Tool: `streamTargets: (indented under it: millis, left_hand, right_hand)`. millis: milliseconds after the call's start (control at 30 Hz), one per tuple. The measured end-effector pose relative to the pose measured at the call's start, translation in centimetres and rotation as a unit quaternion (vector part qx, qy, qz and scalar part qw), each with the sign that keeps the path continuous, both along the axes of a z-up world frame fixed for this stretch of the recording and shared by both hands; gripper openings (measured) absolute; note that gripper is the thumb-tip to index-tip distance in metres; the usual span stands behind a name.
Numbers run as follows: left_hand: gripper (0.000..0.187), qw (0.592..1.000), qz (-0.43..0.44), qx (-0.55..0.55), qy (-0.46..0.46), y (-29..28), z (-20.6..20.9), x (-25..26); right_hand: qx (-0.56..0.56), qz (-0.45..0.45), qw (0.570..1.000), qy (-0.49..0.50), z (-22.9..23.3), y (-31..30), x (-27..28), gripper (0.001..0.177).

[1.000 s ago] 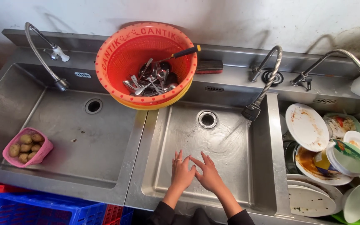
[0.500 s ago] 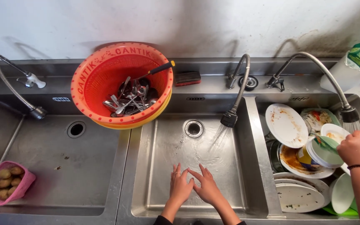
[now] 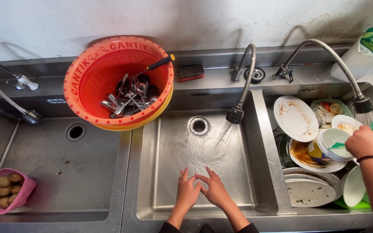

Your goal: The person moves a blue crate containing clean dishes from the sink area to a storage corner, stacks empty crates, and places a blue container on a wooden shelf. The person also picks up a ladle from a colander and places it on the shelf.

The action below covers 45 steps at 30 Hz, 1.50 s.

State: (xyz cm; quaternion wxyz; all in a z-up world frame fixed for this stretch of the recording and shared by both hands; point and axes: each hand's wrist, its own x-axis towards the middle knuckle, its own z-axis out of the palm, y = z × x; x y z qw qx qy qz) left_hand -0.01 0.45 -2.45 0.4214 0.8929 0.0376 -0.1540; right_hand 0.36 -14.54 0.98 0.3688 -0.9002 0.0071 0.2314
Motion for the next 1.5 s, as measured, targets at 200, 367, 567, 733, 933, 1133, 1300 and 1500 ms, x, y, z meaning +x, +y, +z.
streamTargets:
  millis: [200,367,567,733,933,1133,1300,1500]
  left_hand:
    - [0.036,1.0,-0.017,0.003,0.002,0.0,-1.7,-0.7]
    - [0.042,0.999,-0.01,-0.044,0.005,-0.4,-4.5,-1.7]
    - [0.041,0.998,0.007,-0.056,0.031,0.1,-5.4,-2.6]
    - [0.037,0.996,0.019,-0.079,-0.022,1.0,-3.4,-2.2]
    - [0.038,0.989,0.035,-0.136,-0.039,1.4,-0.9,-1.4]
    - [0.038,0.983,0.028,-0.167,-0.065,1.6,0.2,-0.5]
    - [0.036,0.984,0.024,-0.166,-0.06,1.4,1.1,0.5]
    - [0.033,0.983,0.025,-0.161,-0.081,1.2,0.9,1.1]
  right_hand:
    - [-0.001,-0.011,1.0,-0.001,-0.1,0.0,-1.0,0.046]
    - [0.089,-0.027,0.995,0.029,-1.5,-0.3,-2.5,0.053]
    - [0.087,-0.01,0.996,0.008,-2.5,0.1,-3.8,0.058]
    - [0.066,-0.034,0.997,-0.009,-2.1,0.0,-3.6,0.059]
    - [0.088,-0.047,0.995,-0.009,-0.9,0.6,-2.9,0.054]
    - [0.168,-0.081,0.981,-0.049,-0.2,0.4,-2.0,0.052]
    - [0.19,-0.126,0.974,-0.004,2.0,0.1,-1.7,0.054]
    - [0.199,-0.142,0.969,0.031,1.8,-0.3,-1.5,0.054]
